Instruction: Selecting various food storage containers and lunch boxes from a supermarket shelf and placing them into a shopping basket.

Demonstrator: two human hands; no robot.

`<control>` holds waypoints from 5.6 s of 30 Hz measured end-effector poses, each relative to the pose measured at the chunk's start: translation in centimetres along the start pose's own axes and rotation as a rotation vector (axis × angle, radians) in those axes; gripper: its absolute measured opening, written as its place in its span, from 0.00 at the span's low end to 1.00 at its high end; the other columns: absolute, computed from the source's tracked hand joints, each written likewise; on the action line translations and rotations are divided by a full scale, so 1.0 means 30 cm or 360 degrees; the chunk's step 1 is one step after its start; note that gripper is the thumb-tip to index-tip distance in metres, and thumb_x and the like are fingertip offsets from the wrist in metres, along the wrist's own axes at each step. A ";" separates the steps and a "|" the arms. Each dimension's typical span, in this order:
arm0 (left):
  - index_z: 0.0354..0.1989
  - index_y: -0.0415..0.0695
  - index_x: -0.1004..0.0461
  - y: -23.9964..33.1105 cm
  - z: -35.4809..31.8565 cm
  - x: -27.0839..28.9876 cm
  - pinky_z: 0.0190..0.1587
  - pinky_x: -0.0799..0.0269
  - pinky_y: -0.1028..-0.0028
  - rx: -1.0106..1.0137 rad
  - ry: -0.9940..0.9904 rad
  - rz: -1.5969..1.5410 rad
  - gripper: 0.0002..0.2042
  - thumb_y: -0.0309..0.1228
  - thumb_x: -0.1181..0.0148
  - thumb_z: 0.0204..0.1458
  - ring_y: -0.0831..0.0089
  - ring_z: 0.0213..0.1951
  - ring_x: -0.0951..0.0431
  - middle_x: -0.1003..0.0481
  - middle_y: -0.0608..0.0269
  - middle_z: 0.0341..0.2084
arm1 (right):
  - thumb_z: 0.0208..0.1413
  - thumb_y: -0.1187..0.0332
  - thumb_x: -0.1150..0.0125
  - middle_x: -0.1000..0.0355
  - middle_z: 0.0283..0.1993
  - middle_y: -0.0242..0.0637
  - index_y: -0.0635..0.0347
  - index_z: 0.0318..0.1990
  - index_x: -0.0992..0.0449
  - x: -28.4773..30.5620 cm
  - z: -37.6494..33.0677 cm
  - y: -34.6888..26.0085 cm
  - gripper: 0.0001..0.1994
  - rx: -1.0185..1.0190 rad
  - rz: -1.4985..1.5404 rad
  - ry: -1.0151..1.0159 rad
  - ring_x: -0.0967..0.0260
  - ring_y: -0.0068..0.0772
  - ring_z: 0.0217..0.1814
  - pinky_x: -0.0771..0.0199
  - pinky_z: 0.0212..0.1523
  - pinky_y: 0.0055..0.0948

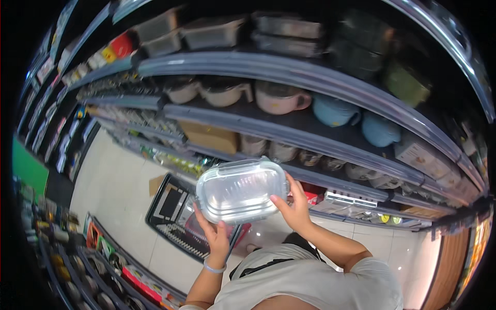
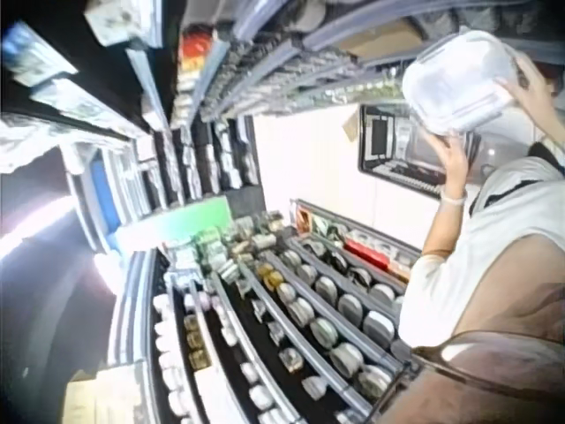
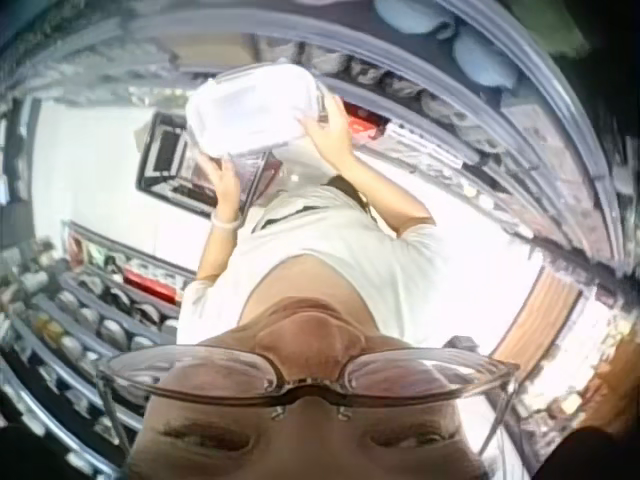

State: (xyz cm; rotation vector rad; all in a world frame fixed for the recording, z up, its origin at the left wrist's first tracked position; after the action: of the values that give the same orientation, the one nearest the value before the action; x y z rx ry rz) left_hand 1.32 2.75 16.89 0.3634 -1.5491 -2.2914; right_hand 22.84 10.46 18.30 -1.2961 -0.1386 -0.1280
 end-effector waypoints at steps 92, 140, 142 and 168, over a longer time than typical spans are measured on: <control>0.38 0.46 0.27 0.850 0.362 -1.625 0.40 0.30 0.66 -0.1860 -0.0450 0.1158 0.14 0.41 0.50 0.49 0.61 0.37 0.26 0.26 0.59 0.35 | 0.45 0.53 0.44 0.30 0.30 0.56 0.76 0.44 0.33 1.387 0.422 -0.609 0.29 0.0776 -0.2173 0.0511 0.31 0.51 0.37 0.33 0.41 0.44; 0.44 0.41 0.29 0.831 0.448 -1.571 0.49 0.37 0.67 -0.1592 -0.0941 0.0974 0.15 0.35 0.50 0.50 0.56 0.46 0.32 0.30 0.53 0.43 | 0.48 0.49 0.47 0.27 0.28 0.42 0.65 0.33 0.27 1.317 0.634 -0.581 0.23 0.0208 -0.2606 0.0404 0.28 0.40 0.31 0.27 0.32 0.32; 0.44 0.41 0.29 0.830 0.451 -1.577 0.49 0.37 0.67 -0.1584 -0.1006 0.0926 0.15 0.34 0.49 0.50 0.56 0.46 0.31 0.30 0.52 0.44 | 0.48 0.47 0.48 0.27 0.34 0.41 0.62 0.38 0.28 1.331 0.613 -0.574 0.24 0.0019 -0.2601 0.0104 0.29 0.39 0.38 0.28 0.35 0.33; 0.58 0.47 0.45 0.907 0.260 -1.998 0.60 0.60 0.53 -0.1770 -0.1468 0.1354 0.46 0.65 0.46 0.32 0.45 0.59 0.51 0.42 0.40 0.53 | 0.40 0.61 0.38 0.36 0.51 0.41 0.56 0.52 0.36 1.647 0.454 -0.505 0.28 0.1073 -0.2322 0.0433 0.41 0.42 0.54 0.40 0.53 0.37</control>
State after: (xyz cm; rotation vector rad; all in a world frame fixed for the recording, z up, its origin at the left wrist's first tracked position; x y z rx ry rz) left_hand 56.39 25.40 46.03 -1.4551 -0.2351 -2.1562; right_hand 68.46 18.72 44.89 -0.2799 -0.8000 -1.3648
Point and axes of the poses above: each hand's wrist, its own z-axis towards the middle knuckle, its own x-axis out of the back of the hand, y = z × x, the point moved 7 cm from there along z, towards the middle knuckle
